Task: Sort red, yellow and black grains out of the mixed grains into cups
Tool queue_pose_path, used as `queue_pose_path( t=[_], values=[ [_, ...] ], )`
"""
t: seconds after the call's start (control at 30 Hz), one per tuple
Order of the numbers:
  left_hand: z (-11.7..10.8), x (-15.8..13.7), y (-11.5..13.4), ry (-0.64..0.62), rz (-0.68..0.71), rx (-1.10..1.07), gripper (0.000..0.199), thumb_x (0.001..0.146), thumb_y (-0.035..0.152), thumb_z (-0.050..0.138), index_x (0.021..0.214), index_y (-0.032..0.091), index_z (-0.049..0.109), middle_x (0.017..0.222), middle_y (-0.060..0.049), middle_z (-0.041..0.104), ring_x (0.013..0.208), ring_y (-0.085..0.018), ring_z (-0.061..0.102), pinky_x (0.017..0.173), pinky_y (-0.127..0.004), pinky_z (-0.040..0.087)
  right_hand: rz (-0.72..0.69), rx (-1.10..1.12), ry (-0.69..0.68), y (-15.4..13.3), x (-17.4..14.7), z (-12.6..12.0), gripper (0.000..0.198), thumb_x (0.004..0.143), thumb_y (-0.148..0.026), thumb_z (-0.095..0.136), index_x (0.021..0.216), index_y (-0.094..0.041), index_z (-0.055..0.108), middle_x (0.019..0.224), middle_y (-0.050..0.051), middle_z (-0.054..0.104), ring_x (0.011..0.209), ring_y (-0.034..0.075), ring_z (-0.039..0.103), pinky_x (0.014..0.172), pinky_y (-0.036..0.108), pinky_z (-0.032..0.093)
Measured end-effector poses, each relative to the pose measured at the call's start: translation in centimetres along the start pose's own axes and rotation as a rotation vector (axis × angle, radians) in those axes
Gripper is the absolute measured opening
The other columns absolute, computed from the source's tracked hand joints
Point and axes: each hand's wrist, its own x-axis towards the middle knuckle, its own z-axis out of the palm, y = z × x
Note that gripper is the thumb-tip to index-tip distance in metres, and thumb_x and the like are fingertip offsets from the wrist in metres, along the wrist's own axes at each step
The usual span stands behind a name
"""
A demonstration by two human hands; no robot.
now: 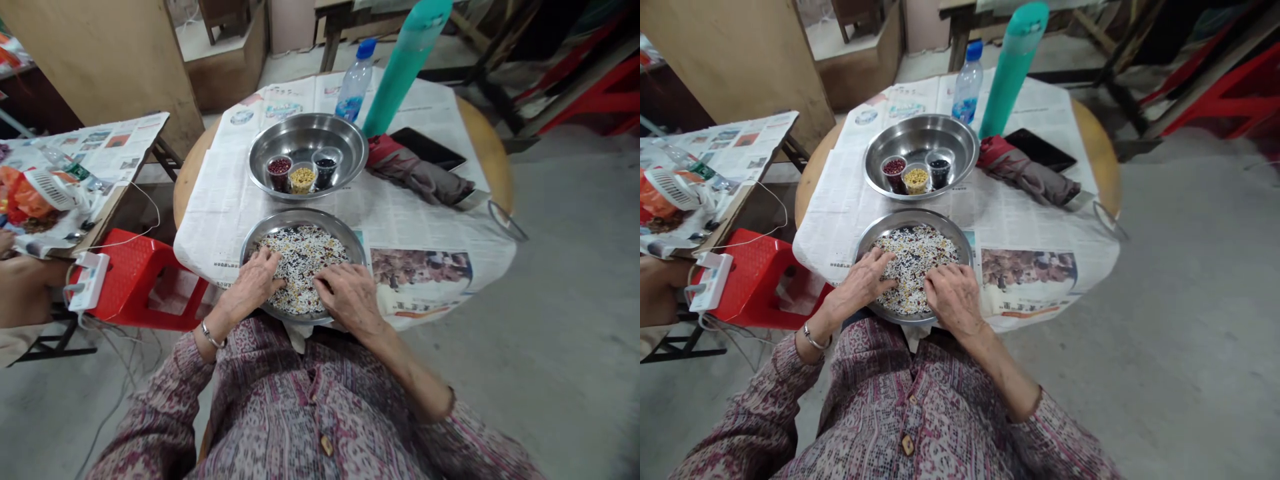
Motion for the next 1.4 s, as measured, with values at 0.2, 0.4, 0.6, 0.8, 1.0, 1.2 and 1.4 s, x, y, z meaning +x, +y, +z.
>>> queue_pose_path(
  t=[0.2,0.4,0.6,0.8,1.0,1.2,1.4],
  values=[
    [1.0,0.9,1.0,0.017,0.051,-0.190,0.056,0.086,0.016,0.071,0.135,0.021,0.045,0.123,-0.010,0.056,0.127,-0.029,0.053,0.110,-0.046,0.048,0.072,0.153,0.147,-0.4,0.1,0.2,0.013,0.092,-0.020,0.057,0.085,-0.021,0.068,0.085,0.003,0.075,0.084,0.019,0.065,0.085,0.034,0.040],
    [1.4,2.8,2.9,-0.002,0.122,-0.242,0.038,0.088,0.019,0.067,0.124,0.020,0.056,0.119,-0.009,0.055,0.113,-0.024,0.057,0.102,-0.042,0.052,0.124,0.230,0.264,-0.6,-0.2,0.5,0.015,0.093,-0.023,0.056,0.085,-0.023,0.068,0.085,0.003,0.075,0.082,0.019,0.066,0.085,0.034,0.044],
    [1.6,3.7,3.8,-0.077,0.201,-0.156,0.019,0.095,0.009,0.048,0.085,0.017,0.062,0.092,-0.005,0.059,0.092,-0.018,0.058,0.088,-0.033,0.054,0.119,0.222,0.274,-0.7,-0.4,0.6,0.014,0.093,-0.022,0.056,0.085,-0.023,0.068,0.082,0.003,0.074,0.080,0.020,0.065,0.085,0.035,0.044],
    [0.8,2.3,1.8,0.021,0.134,-0.012,0.024,0.095,0.007,0.044,0.096,0.019,0.064,0.099,-0.006,0.061,0.096,-0.020,0.057,0.086,-0.034,0.053,0.134,0.241,0.262,-0.7,-0.3,0.4,0.014,0.091,-0.021,0.057,0.084,-0.024,0.069,0.082,0.002,0.075,0.081,0.019,0.066,0.087,0.035,0.045],
    [1.2,2.6,-0.6,0.189,0.040,0.027,0.018,0.091,0.017,0.061,0.109,0.021,0.062,0.113,-0.008,0.057,0.105,-0.025,0.054,0.093,-0.041,0.052,0.109,0.235,0.289,-0.6,-0.3,0.5,0.015,0.092,-0.022,0.057,0.083,-0.023,0.068,0.081,0.002,0.075,0.080,0.018,0.067,0.085,0.034,0.045],
    [1.9,4.1,0.9,0.193,0.021,-0.074,0.028,0.091,0.027,0.067,0.117,0.019,0.060,0.122,-0.011,0.053,0.115,-0.029,0.051,0.101,-0.049,0.049,0.112,0.258,0.281,-0.6,-0.4,0.5,0.015,0.091,-0.020,0.056,0.084,-0.023,0.069,0.081,0.003,0.075,0.080,0.019,0.066,0.085,0.034,0.044],
    [2.2,4.9,2.6,0.072,0.159,-0.175,0.017,0.095,0.011,0.051,0.105,0.020,0.062,0.106,-0.006,0.058,0.109,-0.022,0.055,0.107,-0.045,0.048,0.116,0.232,0.277,-0.5,-0.4,0.6,0.015,0.092,-0.022,0.056,0.082,-0.024,0.068,0.080,0.002,0.074,0.079,0.019,0.066,0.085,0.034,0.044]
  ],
)
